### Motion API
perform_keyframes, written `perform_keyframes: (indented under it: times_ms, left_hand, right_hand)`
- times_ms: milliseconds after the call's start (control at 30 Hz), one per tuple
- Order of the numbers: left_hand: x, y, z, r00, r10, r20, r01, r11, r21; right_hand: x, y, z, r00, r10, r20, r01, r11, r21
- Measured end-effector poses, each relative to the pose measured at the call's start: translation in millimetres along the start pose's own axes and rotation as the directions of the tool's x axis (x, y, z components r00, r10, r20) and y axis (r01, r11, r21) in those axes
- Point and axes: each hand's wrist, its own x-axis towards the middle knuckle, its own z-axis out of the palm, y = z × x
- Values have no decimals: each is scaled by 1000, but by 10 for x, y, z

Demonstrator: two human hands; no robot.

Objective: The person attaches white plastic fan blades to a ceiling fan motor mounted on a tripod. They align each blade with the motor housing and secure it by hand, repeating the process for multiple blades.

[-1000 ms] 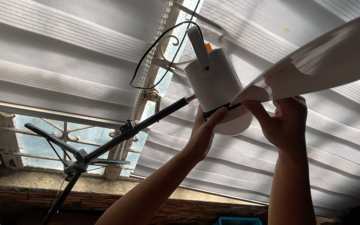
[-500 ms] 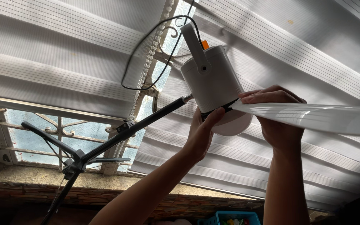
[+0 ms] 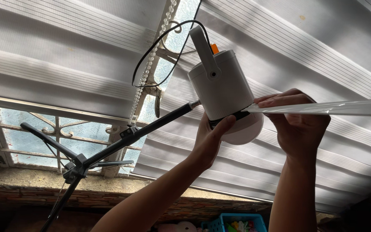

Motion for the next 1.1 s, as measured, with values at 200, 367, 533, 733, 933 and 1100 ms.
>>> perform_keyframes:
  times_ms: [200, 367, 533, 733, 933, 1100]
  left_hand:
    - [-25, -86, 5, 1000, 12, -25, -10, 996, 92]
    - [3, -49, 55, 999, -18, -27, 19, 1000, 20]
    - [15, 95, 106, 1000, 11, -7, -11, 1000, -6]
    - [142, 343, 108, 1000, 8, -10, -7, 1000, 23]
    - [166, 445, 87, 1000, 17, -8, -17, 1000, 17]
    - [87, 488, 98, 1000, -19, 1, 19, 999, 30]
  right_hand:
    - [-44, -210, -75, 999, 18, 30, -17, 998, -55]
    - [-39, -222, -61, 999, -31, 28, 35, 990, -140]
    - [-57, -173, -38, 998, 42, -54, -46, 995, -85]
    - [5, -113, 42, 978, 44, -204, -47, 999, -12]
    - [162, -126, 126, 984, 97, -147, -95, 995, 21]
    - [216, -138, 162, 993, 87, -81, -85, 996, 21]
